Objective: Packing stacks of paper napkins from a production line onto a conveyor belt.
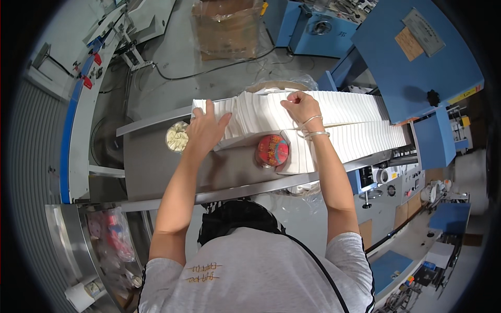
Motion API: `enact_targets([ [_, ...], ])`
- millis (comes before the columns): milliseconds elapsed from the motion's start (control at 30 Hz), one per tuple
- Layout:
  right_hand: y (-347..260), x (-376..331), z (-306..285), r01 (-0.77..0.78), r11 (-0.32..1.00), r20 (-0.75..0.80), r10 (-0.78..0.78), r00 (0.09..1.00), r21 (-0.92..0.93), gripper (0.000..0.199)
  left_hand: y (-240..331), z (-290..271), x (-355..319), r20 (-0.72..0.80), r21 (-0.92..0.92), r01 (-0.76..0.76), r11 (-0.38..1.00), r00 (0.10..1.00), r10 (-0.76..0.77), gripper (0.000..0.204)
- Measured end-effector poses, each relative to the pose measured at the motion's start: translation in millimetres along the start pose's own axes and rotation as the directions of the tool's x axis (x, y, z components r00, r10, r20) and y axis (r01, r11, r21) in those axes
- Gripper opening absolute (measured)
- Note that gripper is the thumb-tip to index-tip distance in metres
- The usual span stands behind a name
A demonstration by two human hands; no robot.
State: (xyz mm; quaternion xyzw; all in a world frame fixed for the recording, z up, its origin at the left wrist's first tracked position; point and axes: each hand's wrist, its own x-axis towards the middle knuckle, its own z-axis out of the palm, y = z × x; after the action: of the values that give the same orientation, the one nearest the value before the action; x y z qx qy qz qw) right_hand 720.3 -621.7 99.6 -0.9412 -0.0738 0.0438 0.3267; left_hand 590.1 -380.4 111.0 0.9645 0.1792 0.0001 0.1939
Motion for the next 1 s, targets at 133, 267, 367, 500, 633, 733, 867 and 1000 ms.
enact_targets([
  [133,0.5,2.2,0.8,-0.016,1.000,0.012,0.016,1.000,-0.004,0.026,-2.2,6.4,1.5,-0.013,-0.012,-0.007,1.000,1.000,0.007,0.074],
  [267,4.6,3.0,1.3,-0.010,1.000,-0.012,0.010,1.000,0.001,0.024,7.9,8.5,0.4,-0.058,0.034,0.002,0.999,0.998,0.000,0.075],
  [367,6.9,2.8,3.3,0.001,1.000,-0.048,-0.001,0.999,-0.006,0.019,15.5,24.0,3.6,-0.210,0.163,-0.019,0.986,0.976,0.054,0.069],
  [500,-0.3,-2.3,3.3,0.039,0.998,-0.101,-0.045,0.994,-0.057,0.014,33.4,41.2,17.0,-0.382,0.081,-0.364,0.928,0.848,0.366,0.053],
  [633,0.1,-4.7,4.3,0.077,0.992,-0.145,-0.091,0.985,-0.100,0.011,64.2,52.6,23.9,-0.283,0.047,-0.713,0.700,0.662,0.693,0.047],
  [733,0.5,-4.5,3.5,0.076,0.993,-0.119,-0.087,0.989,-0.093,0.010,69.3,67.3,31.4,-0.282,0.064,-0.758,0.650,0.611,0.740,0.044],
  [867,4.6,-4.3,6.6,0.154,0.984,-0.135,-0.164,0.977,-0.085,0.006,62.0,68.7,35.9,-0.163,0.076,-0.730,0.679,0.662,0.731,0.043],
  [1000,10.6,-2.4,11.6,0.270,0.957,-0.179,-0.285,0.942,-0.107,0.010,56.4,69.7,35.1,-0.243,-0.041,-0.736,0.676,0.663,0.708,0.042],
])
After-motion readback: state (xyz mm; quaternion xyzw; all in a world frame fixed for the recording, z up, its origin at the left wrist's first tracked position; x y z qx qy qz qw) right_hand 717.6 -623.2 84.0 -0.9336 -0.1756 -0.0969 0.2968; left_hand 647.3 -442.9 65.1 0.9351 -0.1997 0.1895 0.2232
